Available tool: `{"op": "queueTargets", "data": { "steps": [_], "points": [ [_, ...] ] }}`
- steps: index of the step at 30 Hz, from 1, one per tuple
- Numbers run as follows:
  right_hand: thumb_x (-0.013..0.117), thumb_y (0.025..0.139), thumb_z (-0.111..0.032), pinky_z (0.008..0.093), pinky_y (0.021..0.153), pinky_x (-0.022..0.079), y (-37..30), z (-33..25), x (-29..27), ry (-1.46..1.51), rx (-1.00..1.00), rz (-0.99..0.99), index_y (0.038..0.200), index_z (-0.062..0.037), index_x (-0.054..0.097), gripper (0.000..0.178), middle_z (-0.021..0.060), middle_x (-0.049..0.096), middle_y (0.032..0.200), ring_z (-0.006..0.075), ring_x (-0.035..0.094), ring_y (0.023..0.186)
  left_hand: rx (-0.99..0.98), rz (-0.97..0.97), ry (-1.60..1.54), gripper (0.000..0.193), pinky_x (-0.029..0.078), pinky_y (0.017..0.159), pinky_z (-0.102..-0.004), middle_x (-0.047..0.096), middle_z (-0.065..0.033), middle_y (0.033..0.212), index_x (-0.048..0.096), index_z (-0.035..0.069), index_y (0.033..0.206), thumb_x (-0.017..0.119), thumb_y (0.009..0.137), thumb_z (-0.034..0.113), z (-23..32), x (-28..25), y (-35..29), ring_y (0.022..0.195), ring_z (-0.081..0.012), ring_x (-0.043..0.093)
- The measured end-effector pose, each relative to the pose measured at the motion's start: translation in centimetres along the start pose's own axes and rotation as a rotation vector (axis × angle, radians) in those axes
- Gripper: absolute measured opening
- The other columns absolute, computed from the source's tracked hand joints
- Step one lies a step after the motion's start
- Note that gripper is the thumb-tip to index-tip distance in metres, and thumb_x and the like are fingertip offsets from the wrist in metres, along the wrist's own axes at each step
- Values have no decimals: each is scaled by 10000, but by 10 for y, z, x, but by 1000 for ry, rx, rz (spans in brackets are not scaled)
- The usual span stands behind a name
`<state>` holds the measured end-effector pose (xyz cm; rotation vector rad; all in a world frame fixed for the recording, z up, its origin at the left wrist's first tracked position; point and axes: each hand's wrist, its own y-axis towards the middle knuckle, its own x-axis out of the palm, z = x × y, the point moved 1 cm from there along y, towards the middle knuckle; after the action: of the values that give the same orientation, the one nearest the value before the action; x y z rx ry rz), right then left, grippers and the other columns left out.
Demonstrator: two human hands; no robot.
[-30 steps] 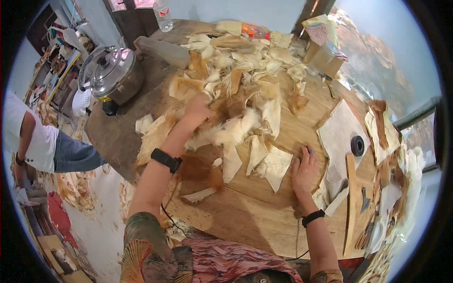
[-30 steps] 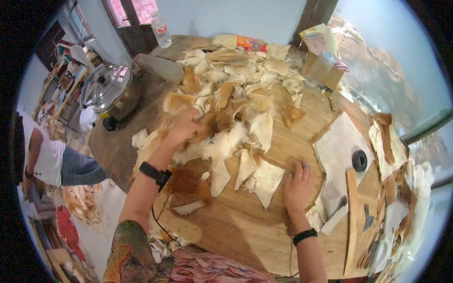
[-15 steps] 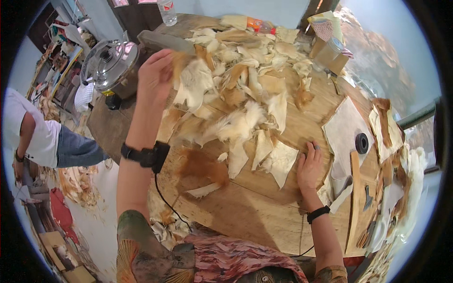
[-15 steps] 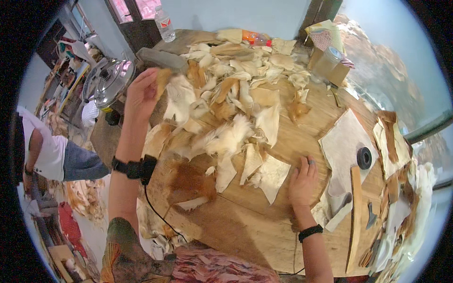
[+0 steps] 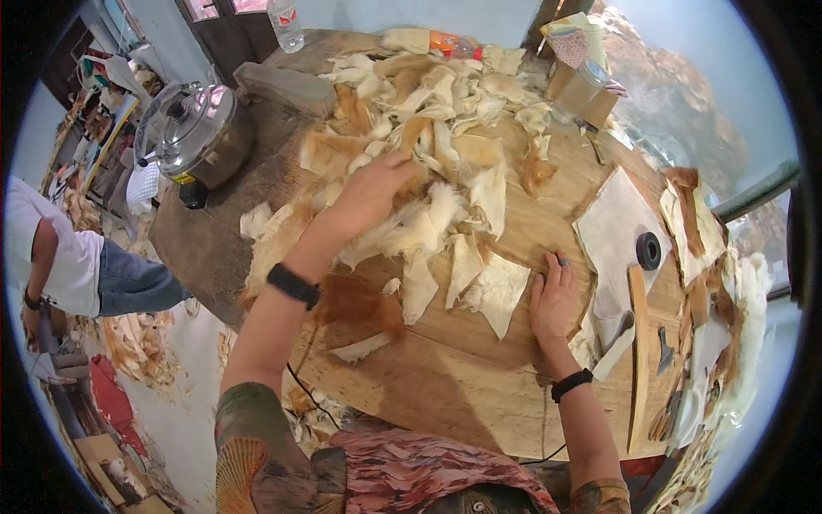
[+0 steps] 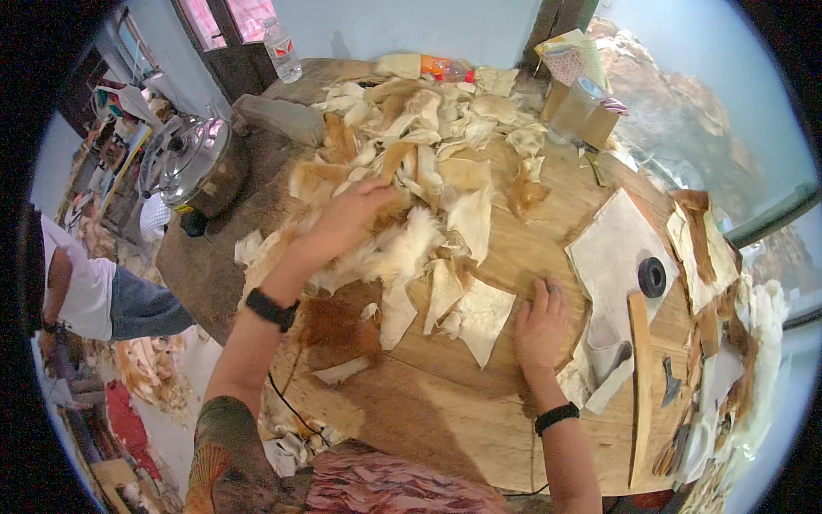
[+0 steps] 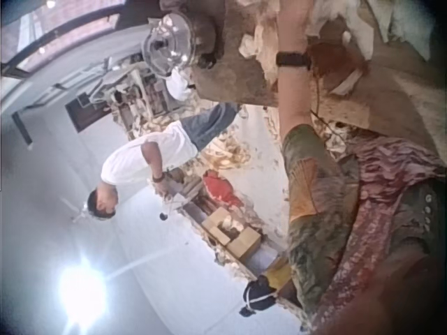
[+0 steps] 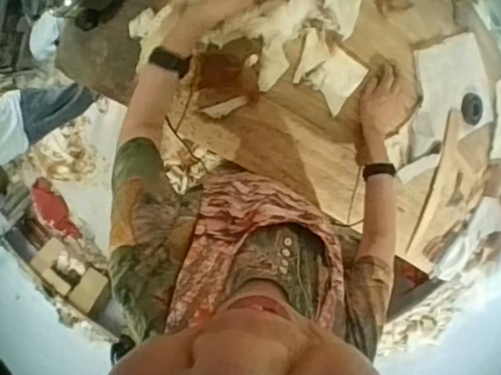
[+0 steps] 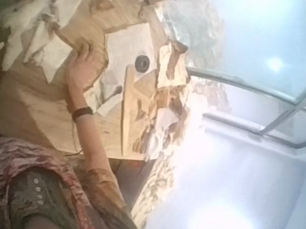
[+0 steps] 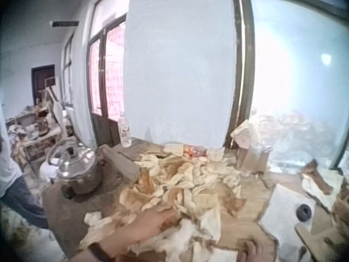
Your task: Skive and trim fur pelts and leather scraps using a skiving knife.
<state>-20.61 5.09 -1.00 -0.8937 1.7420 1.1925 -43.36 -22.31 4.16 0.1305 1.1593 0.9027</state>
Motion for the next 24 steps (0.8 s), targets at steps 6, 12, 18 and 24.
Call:
{"op": "queueTargets", "data": {
  "steps": [6,12,18,24],
  "points": [
    [552,829,-115,470,1002,340,-1,4,3,20,12,1,1243,-56,461,428,171,458,1290,372,406,1210,-27,-99,398,255,498,661,-336,610,-96,785,639,61,964,539,740,-7,-31,21,19,728,-243,615],
    [553,829,-106,469,1014,326,-1,7,0,20,37,-4,1242,-46,459,428,184,436,1316,380,400,1215,-572,150,-1189,218,523,725,-306,656,-60,983,606,16,1071,556,865,67,7,-32,45,856,-166,633],
    [556,829,-104,464,1014,324,-4,2,5,66,25,16,1237,-43,463,423,194,445,1306,376,401,1220,-684,106,-1389,254,515,785,-309,633,-120,1085,577,-14,1126,527,899,87,4,-25,27,934,-174,626],
    [549,832,-97,452,1002,335,0,5,-5,21,39,4,1228,-51,475,405,181,460,1293,362,415,1209,-411,484,-1662,306,489,902,-323,582,-161,1163,529,-54,1171,492,942,146,37,-67,27,1093,-226,568]
  ]
}}
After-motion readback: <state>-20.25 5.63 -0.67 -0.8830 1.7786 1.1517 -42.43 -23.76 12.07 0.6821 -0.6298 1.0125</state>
